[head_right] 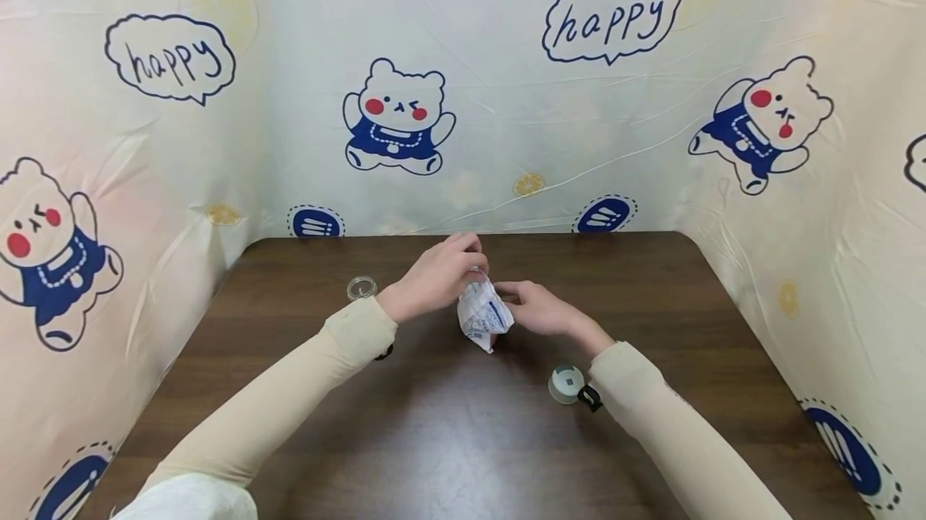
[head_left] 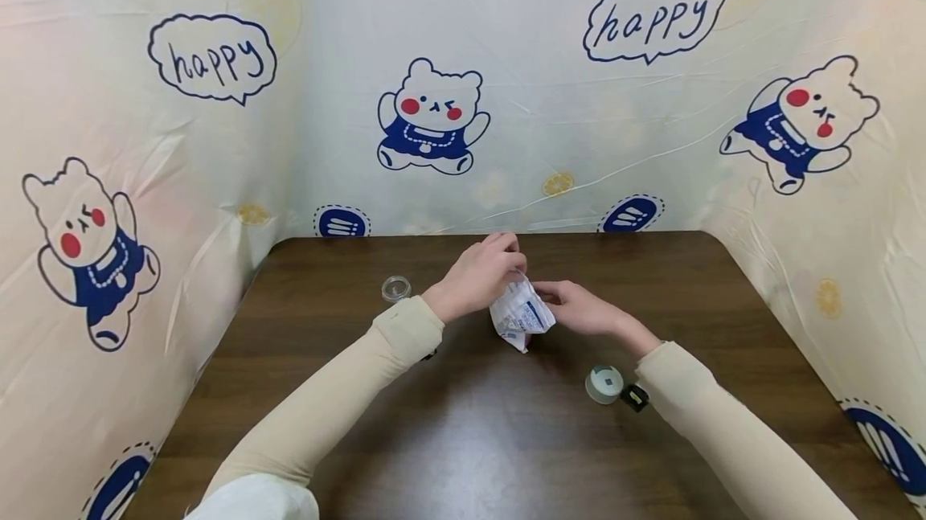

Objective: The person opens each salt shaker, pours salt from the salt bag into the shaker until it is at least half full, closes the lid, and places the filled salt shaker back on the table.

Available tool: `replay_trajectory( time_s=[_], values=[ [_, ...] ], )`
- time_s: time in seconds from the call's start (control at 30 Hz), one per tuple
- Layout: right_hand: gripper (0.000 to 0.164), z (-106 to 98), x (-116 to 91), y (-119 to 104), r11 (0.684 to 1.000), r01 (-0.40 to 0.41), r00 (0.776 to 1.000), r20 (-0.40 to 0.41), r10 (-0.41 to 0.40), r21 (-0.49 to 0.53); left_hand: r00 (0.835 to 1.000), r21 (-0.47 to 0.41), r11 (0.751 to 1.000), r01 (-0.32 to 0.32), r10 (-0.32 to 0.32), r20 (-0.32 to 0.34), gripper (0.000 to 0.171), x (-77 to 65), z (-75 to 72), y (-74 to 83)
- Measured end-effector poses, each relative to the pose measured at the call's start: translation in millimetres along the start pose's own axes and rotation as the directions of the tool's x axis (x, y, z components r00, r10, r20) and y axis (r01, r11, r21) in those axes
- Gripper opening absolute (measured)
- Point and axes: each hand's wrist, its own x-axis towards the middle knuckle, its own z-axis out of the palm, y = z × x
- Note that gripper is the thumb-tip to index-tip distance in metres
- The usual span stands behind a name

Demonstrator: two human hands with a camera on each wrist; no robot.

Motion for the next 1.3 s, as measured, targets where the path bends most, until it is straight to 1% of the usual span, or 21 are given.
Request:
replay_trajectory(
  time_s=[0.13,0.2,0.33,0.4,0.47,0.57,0.63,0.67,0.73,0.8,0.87,1.0,1.07,1.17,1.3],
  values=[
    [0.049,4.3,-5.2,0.4,1.0,0.004,1.0,-0.023,-0.004,-0.006,0.999,-0.019,1.0,0.004,-0.005,-0.034,0.006,-6.4,-1.5,-2.4],
    [0.048,5.6,-8.1,0.5,1.0,-0.01,0.999,-0.042,0.01,-0.011,0.999,-0.018,1.0,0.001,-0.002,-0.049,0.006,-8.5,-3.1,-2.7],
    [0.042,8.6,-14.6,0.2,0.999,-0.038,0.996,-0.079,0.038,0.004,0.999,-0.001,1.0,-0.002,0.001,-0.054,0.007,-11.7,-5.7,-2.5],
    [0.04,10.2,-18.1,-0.7,0.998,-0.056,0.994,-0.088,0.058,0.028,0.999,0.0,1.0,0.005,-0.005,-0.052,0.007,-13.2,-6.8,-2.0],
    [0.046,11.8,-21.1,-1.9,0.996,-0.077,0.992,-0.093,0.081,0.043,0.998,-0.001,1.0,0.012,-0.012,-0.056,0.007,-15.0,-7.8,-1.7],
    [0.062,14.4,-25.2,-4.0,0.993,-0.102,0.99,-0.096,0.107,0.052,0.997,-0.016,1.0,0.013,-0.015,-0.073,0.007,-18.2,-9.7,-1.4],
    [0.065,16.5,-27.6,-5.3,0.994,-0.099,0.99,-0.099,0.103,0.049,0.996,-0.023,1.0,0.008,-0.01,-0.087,0.006,-20.5,-10.9,-1.5],
    [0.064,17.7,-28.7,-5.7,0.995,-0.092,0.99,-0.103,0.097,0.048,0.996,-0.027,1.0,0.004,-0.007,-0.094,0.006,-21.5,-11.6,-1.5],
    [0.057,20.0,-30.6,-6.3,0.996,-0.08,0.99,-0.115,0.084,0.037,0.994,-0.033,0.999,-0.004,0.001,-0.107,0.007,-23.2,-13.0,-1.2],
    [0.049,23.0,-31.4,-5.7,0.998,-0.065,0.988,-0.141,0.068,0.022,0.993,-0.04,0.999,-0.008,0.003,-0.116,0.007,-24.8,-14.4,-0.7],
    [0.045,26.3,-31.0,-4.1,0.998,-0.055,0.983,-0.178,0.055,0.003,0.992,-0.047,0.999,-0.008,0.002,-0.125,0.008,-26.2,-16.4,0.1],
    [0.057,31.8,-28.9,-0.1,1.0,-0.005,0.964,-0.265,0.001,-0.018,0.988,-0.069,0.998,-0.003,-0.007,-0.154,0.007,-28.3,-21.7,2.5],
    [0.061,33.2,-27.6,0.5,1.0,0.019,0.954,-0.298,-0.022,-0.011,0.985,-0.082,0.997,-0.001,-0.013,-0.17,0.007,-28.7,-24.7,3.5],
    [0.066,34.5,-25.3,0.3,0.999,0.033,0.947,-0.32,-0.025,0.021,0.981,-0.107,0.994,0.008,-0.029,-0.191,0.006,-28.8,-28.5,4.0],
    [0.07,36.4,-22.0,1.1,0.999,0.022,0.947,-0.32,-0.006,0.045,0.976,-0.137,0.991,0.014,-0.043,-0.212,0.006,-27.8,-32.3,3.5]
  ],
)
